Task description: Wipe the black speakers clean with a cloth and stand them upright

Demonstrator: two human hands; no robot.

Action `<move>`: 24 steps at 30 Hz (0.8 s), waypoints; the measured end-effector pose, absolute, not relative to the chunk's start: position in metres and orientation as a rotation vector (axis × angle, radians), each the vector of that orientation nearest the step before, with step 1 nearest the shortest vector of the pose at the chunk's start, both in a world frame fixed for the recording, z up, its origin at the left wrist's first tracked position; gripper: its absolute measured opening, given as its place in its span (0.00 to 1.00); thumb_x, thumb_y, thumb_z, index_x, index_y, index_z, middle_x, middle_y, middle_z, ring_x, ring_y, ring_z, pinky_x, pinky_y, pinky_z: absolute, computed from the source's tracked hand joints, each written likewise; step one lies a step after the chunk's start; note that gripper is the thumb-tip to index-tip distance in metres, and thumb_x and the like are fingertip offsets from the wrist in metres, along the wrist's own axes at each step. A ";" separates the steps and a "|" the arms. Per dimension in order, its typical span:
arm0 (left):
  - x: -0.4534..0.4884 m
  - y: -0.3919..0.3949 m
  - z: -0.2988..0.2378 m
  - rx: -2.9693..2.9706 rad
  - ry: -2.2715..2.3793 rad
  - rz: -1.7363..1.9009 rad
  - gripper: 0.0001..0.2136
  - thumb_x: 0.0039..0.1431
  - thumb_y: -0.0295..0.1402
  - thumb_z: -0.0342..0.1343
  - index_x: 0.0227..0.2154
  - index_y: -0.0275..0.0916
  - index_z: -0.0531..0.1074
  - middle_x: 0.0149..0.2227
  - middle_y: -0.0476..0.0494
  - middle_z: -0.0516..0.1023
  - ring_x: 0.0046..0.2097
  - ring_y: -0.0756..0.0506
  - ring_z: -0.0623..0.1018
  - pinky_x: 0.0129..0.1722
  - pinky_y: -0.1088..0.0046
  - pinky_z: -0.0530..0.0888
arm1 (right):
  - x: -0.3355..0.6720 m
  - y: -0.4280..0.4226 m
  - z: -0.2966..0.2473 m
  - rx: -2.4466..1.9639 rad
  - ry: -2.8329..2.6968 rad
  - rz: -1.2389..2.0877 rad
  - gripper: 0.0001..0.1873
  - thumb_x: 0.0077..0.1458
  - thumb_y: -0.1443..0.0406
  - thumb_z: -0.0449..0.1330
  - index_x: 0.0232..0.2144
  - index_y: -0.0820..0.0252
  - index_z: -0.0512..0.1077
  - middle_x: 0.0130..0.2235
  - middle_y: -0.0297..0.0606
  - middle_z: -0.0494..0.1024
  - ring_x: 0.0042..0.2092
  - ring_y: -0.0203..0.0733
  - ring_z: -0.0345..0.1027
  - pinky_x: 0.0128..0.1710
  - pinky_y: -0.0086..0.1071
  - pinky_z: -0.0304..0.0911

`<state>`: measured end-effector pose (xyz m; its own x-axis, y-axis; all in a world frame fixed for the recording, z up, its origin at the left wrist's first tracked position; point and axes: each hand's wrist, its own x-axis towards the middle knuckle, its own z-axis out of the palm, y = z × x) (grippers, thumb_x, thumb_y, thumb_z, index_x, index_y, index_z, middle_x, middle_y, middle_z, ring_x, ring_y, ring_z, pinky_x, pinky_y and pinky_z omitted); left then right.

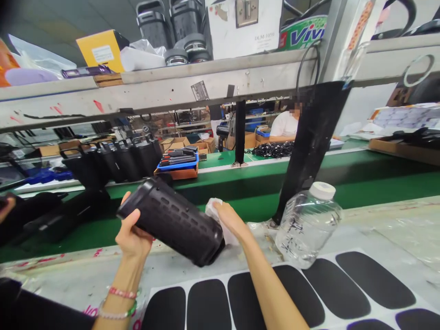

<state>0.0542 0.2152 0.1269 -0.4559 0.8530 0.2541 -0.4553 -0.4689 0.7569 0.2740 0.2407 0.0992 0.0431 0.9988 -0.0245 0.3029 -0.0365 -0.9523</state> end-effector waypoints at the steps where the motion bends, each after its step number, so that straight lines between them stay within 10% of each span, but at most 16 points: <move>1: 0.056 0.211 0.128 0.846 0.723 1.975 0.31 0.38 0.40 0.63 0.51 0.46 0.69 0.43 0.49 0.78 0.48 0.40 0.76 0.46 0.66 0.73 | 0.269 0.235 0.107 -1.412 -1.384 1.031 0.20 0.63 0.58 0.48 0.35 0.64 0.75 0.41 0.41 0.79 0.48 0.50 0.69 0.52 0.43 0.60; 8: 0.063 0.182 0.155 1.069 0.526 1.737 0.35 0.40 0.33 0.60 0.58 0.50 0.66 0.58 0.48 0.72 0.60 0.36 0.69 0.55 0.61 0.70 | 0.239 0.190 0.157 -1.090 -1.386 0.847 0.23 0.62 0.50 0.47 0.40 0.58 0.74 0.42 0.37 0.79 0.47 0.48 0.70 0.49 0.37 0.60; 17: 0.057 0.172 0.174 1.046 0.935 1.796 0.27 0.38 0.45 0.69 0.43 0.45 0.73 0.40 0.48 0.75 0.34 0.49 0.73 0.31 0.76 0.70 | 0.227 0.179 0.166 -1.017 -1.449 0.801 0.19 0.61 0.52 0.50 0.38 0.58 0.74 0.40 0.37 0.79 0.44 0.48 0.69 0.47 0.38 0.58; 24: 0.056 0.188 0.167 0.939 0.938 1.929 0.24 0.41 0.45 0.68 0.41 0.44 0.71 0.36 0.51 0.73 0.33 0.50 0.73 0.28 0.78 0.68 | 0.263 0.194 0.204 -0.859 -1.131 0.731 0.22 0.59 0.50 0.50 0.37 0.62 0.73 0.37 0.36 0.77 0.41 0.43 0.69 0.43 0.34 0.62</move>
<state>0.0558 0.1882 0.1666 -0.4236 0.8636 0.2735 -0.3184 -0.4246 0.8476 0.2626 0.1935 0.2038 0.2706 0.8481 0.4555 -0.0669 0.4885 -0.8700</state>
